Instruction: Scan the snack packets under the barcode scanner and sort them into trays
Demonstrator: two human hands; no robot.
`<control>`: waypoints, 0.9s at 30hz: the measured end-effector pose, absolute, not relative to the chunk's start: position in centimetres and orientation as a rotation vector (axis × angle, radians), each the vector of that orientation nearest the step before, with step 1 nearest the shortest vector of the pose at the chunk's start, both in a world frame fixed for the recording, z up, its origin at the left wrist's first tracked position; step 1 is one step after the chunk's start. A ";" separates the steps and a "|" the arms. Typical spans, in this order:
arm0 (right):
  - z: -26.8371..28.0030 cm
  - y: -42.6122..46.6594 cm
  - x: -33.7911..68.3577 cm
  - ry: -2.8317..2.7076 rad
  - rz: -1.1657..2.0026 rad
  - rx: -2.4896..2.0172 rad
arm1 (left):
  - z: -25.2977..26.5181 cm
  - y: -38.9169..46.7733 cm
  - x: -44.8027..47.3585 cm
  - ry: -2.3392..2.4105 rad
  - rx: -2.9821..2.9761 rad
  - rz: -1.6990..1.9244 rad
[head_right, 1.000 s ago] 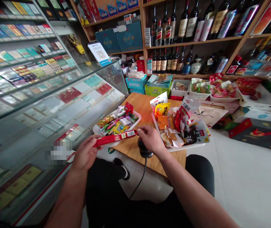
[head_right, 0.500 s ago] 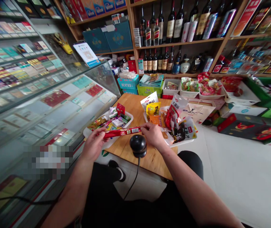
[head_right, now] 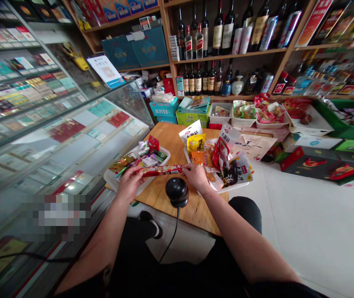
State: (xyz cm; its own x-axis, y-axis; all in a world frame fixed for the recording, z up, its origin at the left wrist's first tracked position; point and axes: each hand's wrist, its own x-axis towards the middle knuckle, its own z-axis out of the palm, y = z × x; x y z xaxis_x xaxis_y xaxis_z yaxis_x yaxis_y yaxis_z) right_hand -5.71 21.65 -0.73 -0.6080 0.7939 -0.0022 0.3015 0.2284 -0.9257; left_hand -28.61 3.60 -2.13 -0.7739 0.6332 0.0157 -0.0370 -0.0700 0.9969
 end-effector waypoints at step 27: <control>-2.1 22.6 -6.3 -2.069 1.324 -1.019 | -3.1 5.1 -29.2 1.777 0.589 1.917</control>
